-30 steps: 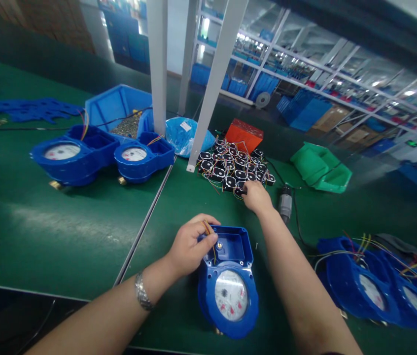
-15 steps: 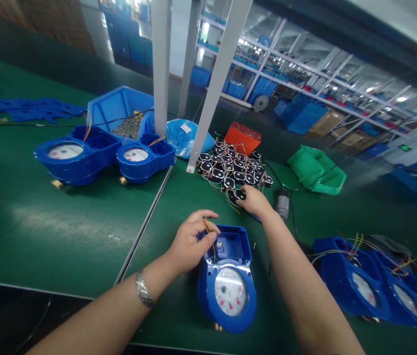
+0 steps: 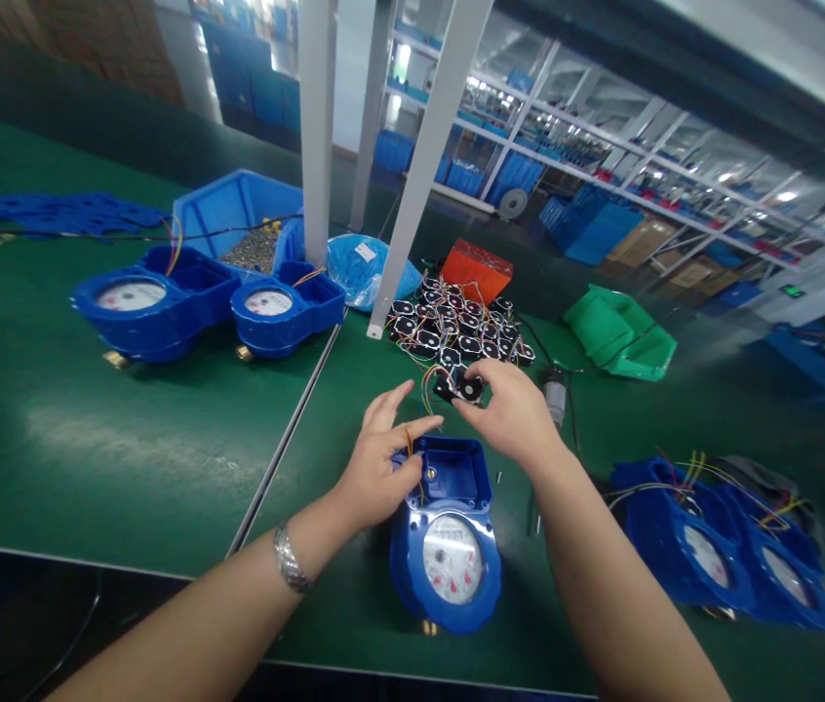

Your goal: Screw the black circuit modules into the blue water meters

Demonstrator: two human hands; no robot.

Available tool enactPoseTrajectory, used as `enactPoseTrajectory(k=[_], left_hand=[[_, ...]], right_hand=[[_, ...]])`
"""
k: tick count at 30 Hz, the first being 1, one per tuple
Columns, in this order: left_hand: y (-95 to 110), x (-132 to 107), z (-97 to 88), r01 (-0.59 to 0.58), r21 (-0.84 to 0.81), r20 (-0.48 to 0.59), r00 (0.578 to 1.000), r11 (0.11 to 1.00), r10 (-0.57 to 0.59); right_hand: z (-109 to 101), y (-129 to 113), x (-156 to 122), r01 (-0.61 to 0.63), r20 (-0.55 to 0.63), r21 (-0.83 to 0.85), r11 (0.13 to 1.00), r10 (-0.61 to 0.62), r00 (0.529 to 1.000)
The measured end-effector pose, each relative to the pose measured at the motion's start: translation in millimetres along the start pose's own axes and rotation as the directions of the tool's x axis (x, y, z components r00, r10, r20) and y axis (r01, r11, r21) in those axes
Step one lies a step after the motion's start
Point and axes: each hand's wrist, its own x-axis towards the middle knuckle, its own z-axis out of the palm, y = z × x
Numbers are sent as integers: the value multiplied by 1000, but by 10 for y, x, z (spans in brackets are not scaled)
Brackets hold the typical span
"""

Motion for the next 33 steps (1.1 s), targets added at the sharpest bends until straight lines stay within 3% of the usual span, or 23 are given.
enactPoseTrajectory(k=[3, 9, 17, 22, 29, 33], left_hand=[[-18, -9, -1, -56, 57, -15, 998, 997, 57], [-2, -48, 5, -128, 140, -70, 988, 982, 139], [156, -150, 43, -142, 352, -295, 921, 925, 254], [205, -162, 11, -165, 402, -278, 915, 901, 292], [216, -161, -5, -190, 360, -256, 921, 913, 293], [201, -183, -11, -186, 358, -245, 927, 915, 284]], right_hand=[[-44, -149, -94, 122, -67, 2, 992, -122, 990], [-244, -256, -305, 218, -157, 73, 973, -204, 966], [-292, -218, -639, 227, -27, 230, 946, -227, 974], [-232, -161, -684, 215, 44, 290, 933, -238, 970], [-243, -159, -686, 242, 131, 241, 940, -278, 952], [-260, -172, -696, 259, 92, 254, 932, -290, 953]])
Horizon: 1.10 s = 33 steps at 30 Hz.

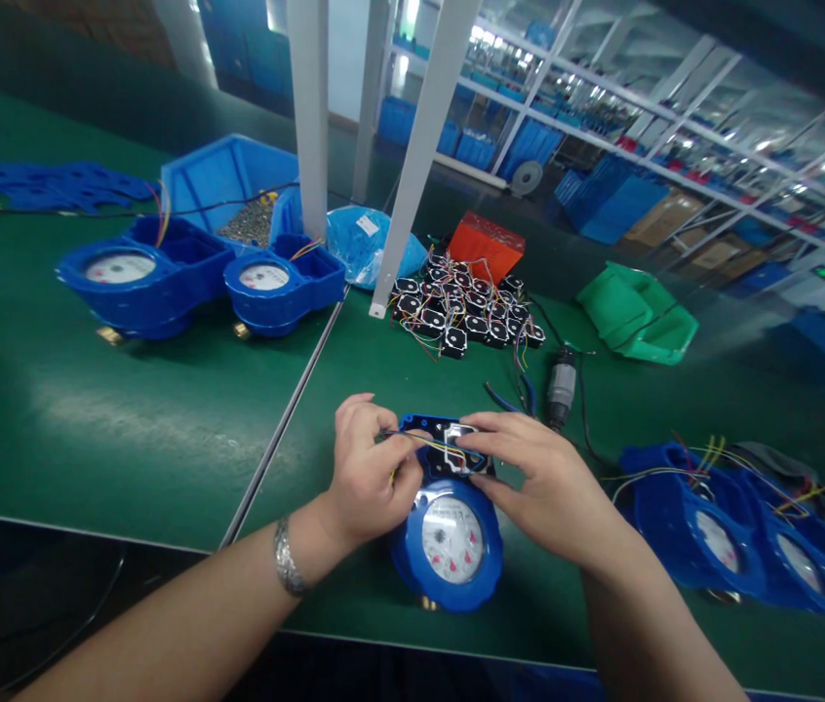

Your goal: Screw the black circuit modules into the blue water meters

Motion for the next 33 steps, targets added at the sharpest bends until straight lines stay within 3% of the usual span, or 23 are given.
enactPoseTrajectory(k=[4, 14, 17, 19, 20, 21, 23, 27, 29, 31, 33], left_hand=[[-7, -9, -13, -8, 3, 7, 1000, 1000, 8], [-23, 6, -2, 0, -36, 3, 1000, 999, 0], [-38, 13, 8, 2, -34, 35, 999, 999, -1], [-48, 18, 13, 6, -31, 60, 998, 1000, -4], [-51, 21, 15, 8, -29, 71, 997, 1000, -5], [-53, 24, 16, 9, -27, 79, 997, 1000, -7], [-49, 32, 19, 19, -31, 88, 996, 999, -16], [-33, 52, 42, 79, -90, 120, 990, 993, -68], [-34, 83, 61, 122, -118, 188, 977, 985, -98], [-41, 144, 75, 188, -121, 313, 939, 975, -142], [-49, 241, 77, 264, -97, 470, 862, 960, -190]], right_hand=[[-2, 9, -20, 6, 7, 5, 1000, -6, 1000], [-11, -27, 35, -69, 197, -43, 997, 77, 977], [-71, 21, 33, -106, 143, 34, 994, 101, 985], [-108, 172, 52, -262, 45, 61, 963, 259, 965], [-118, 292, 71, -399, 2, 45, 916, 400, 917], [-119, 438, 94, -542, -34, 14, 840, 543, 839], [-89, 781, 148, -759, -84, -66, 648, 755, 651], [61, 1434, 247, -889, -119, -166, 426, 887, 447], [137, 1656, 286, -935, -145, -186, 302, 933, 330], [192, 1806, 314, -965, -158, -176, 197, 962, 225], [224, 1903, 321, -983, -141, -141, 121, 980, 141]])
